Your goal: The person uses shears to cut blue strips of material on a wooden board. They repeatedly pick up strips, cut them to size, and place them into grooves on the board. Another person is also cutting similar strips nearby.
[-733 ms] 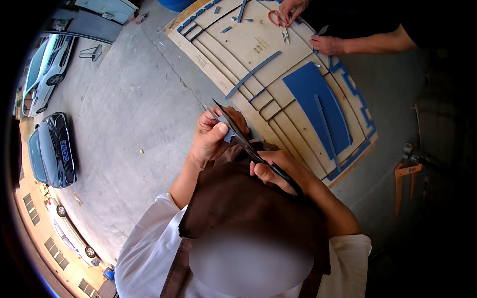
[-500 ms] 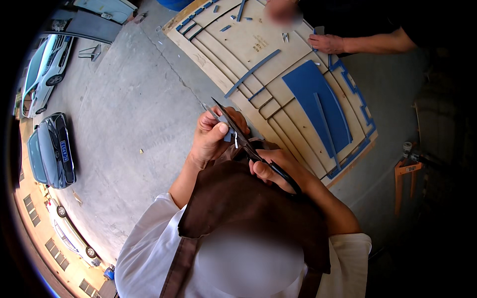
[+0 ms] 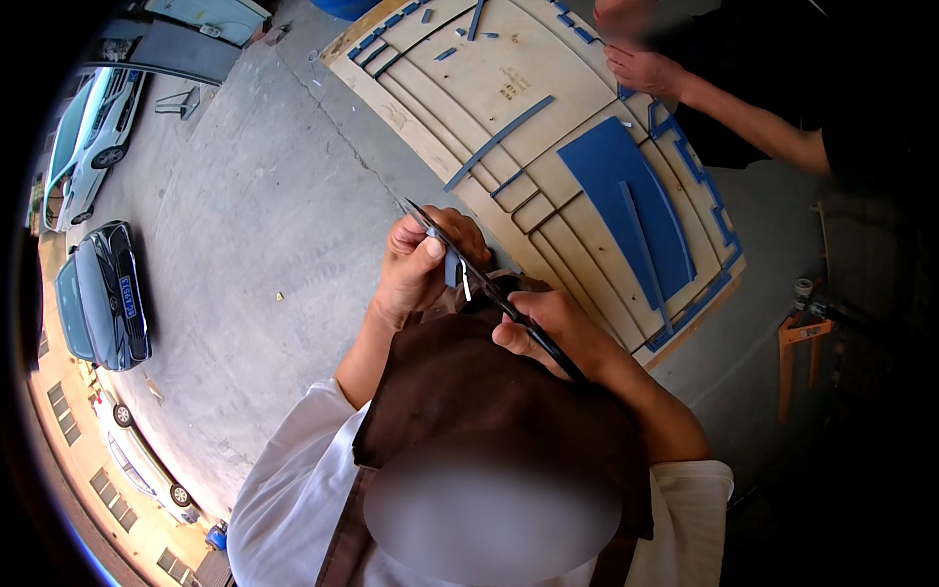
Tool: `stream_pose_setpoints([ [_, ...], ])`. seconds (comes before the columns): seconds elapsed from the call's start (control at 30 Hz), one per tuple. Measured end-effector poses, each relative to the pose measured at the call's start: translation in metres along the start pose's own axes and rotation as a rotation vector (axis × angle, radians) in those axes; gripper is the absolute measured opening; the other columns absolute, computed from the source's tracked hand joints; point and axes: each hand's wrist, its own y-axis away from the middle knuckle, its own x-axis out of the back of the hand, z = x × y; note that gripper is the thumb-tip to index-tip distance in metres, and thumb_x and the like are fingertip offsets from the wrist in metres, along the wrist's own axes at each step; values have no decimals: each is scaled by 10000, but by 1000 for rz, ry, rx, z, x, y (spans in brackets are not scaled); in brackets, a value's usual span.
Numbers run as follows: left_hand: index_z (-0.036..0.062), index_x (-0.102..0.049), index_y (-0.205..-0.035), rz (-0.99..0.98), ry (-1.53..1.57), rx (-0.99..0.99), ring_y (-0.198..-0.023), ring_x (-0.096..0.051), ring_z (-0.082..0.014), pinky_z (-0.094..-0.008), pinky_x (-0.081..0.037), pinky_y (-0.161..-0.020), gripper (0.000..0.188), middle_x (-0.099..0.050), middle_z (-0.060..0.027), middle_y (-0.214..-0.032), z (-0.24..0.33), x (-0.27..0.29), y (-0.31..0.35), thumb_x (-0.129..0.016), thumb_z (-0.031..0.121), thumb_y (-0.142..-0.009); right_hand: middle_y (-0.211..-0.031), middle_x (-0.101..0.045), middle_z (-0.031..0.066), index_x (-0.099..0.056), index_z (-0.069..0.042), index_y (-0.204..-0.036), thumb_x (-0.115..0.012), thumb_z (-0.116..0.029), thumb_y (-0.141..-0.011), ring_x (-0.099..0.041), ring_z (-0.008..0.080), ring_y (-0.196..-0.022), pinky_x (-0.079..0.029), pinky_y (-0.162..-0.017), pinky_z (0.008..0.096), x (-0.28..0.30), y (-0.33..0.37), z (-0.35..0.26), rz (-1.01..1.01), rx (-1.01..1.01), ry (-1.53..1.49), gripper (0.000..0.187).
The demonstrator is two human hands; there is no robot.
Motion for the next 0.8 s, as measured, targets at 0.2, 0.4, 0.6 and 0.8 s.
stream_pose_setpoints([
  [0.2, 47, -586, -924, 8, -27, -26, -827, -590, -266, -402, -495, -762, 205, -618, -132, -834, 3, 2, -2, -663, 229, -869, -643, -495, 106, -498, -10, -734, -569, -536, -877, -487, 220, -596, -403, -577, 335, 2, -1, 3, 12, -35, 62, 550],
  [0.4, 60, -571, -927, 52, 86, -54, -871, -600, -275, -417, -502, -794, 210, -620, -130, -859, -2, 2, 0, -677, 228, -858, -646, -493, 108, -512, -8, -755, -558, -539, -882, -503, 239, -601, -409, -579, 340, 1, -5, 0, 8, -28, 72, 547],
  [0.6, 57, -573, -902, 35, 56, 72, -880, -606, -278, -420, -508, -808, 201, -615, -132, -846, -4, 4, 3, -690, 210, -845, -671, -518, 87, -542, -15, -792, -519, -582, -882, -529, 218, -625, -424, -596, 332, 4, -4, 1, -24, -1, 29, 574],
  [0.8, 44, -576, -880, 47, 107, 89, -871, -606, -275, -421, -512, -804, 203, -608, -131, -842, -8, -2, 6, -691, 207, -843, -654, -505, 59, -542, -26, -807, -487, -629, -873, -515, 183, -609, -408, -574, 316, 5, -6, 0, -39, 33, 2, 610],
])
